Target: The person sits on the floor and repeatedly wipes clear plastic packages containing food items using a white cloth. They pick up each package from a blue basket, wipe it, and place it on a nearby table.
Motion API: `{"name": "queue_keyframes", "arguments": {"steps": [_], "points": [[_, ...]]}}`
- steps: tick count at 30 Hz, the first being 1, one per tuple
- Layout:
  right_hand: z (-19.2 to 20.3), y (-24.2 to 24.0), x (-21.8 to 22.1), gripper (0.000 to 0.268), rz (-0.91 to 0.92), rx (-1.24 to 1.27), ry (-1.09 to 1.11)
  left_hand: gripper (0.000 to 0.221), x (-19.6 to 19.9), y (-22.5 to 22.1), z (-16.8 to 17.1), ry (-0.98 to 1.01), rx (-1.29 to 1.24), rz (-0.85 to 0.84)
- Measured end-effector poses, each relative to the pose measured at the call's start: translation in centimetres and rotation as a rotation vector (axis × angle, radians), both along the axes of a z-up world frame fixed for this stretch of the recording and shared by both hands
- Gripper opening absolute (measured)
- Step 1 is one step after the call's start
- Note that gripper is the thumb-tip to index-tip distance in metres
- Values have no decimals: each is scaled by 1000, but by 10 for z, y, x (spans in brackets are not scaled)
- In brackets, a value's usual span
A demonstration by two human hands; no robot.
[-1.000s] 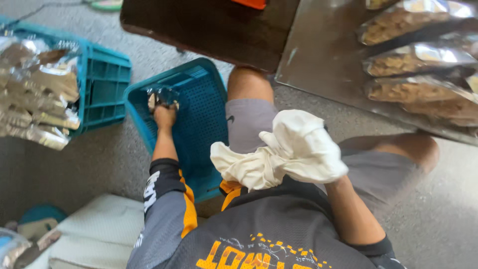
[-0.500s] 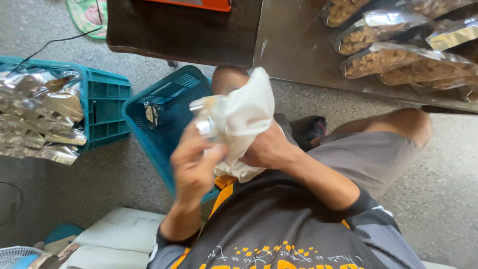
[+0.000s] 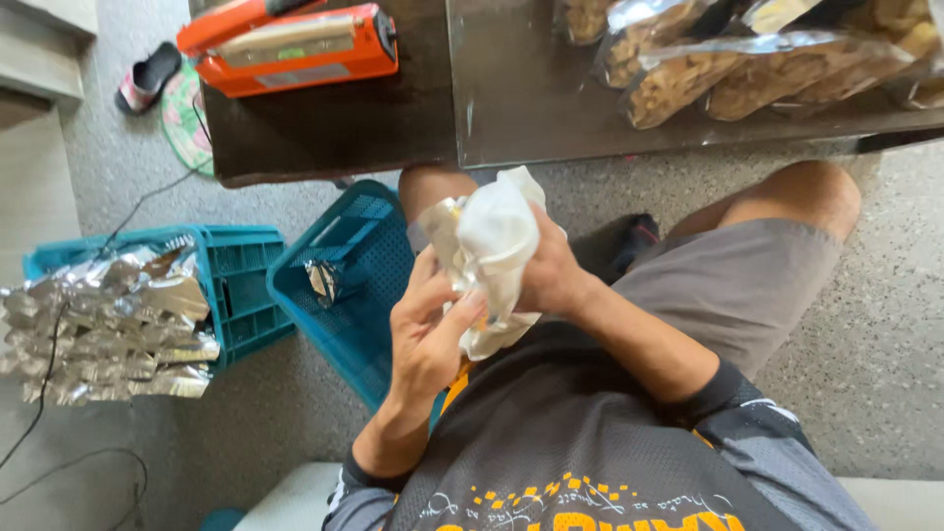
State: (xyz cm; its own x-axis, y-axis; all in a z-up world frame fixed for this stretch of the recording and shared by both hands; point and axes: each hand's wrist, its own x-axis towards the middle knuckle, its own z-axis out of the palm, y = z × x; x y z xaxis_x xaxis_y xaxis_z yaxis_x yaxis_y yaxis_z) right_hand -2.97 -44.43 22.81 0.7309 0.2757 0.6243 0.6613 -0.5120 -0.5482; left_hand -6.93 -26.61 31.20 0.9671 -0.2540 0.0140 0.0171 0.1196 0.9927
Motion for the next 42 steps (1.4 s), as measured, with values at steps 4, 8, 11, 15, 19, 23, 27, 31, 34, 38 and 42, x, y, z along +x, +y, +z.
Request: {"name": "queue_keyframes", "arguments": {"steps": [4, 8, 11, 15, 19, 23, 27, 31, 34, 38, 42], "points": [[-6, -30, 6, 57, 82, 196, 325, 12, 2, 27, 11, -7, -214, -77], [-21, -43, -24, 70, 224, 469, 444, 41, 24, 41, -6, -36, -350, -109], [-32, -38, -33, 61, 455, 504, 826, 72, 45, 25, -29, -7, -502, -109], [-35, -34, -41, 38, 453, 254, 876, 71, 44, 16, -38, 57, -411, -77], [-15, -43, -43, 33, 193, 860, 1047, 55, 38, 28, -24, 90, -41, -33], [10, -42, -36, 42, 61, 556, 719, 44, 31, 16, -20, -122, 750, -14], [9, -37, -25, 27, -23, 116, 331, 42, 25, -5, -24, -312, 601, -52], [-22, -44, -23, 20, 20, 525, 685, 35, 34, 0, -32, -132, 529, -54], [-51, -52, -44, 15, 7, 673, 842, 38, 35, 1, -47, -38, 574, 1], [-67, -54, -50, 15, -25, 778, 900, 31, 42, -11, -55, -328, 341, 304], [-60, -46, -53, 14, -19, 724, 873, 22, 41, -22, -51, -435, 561, 274]]}}
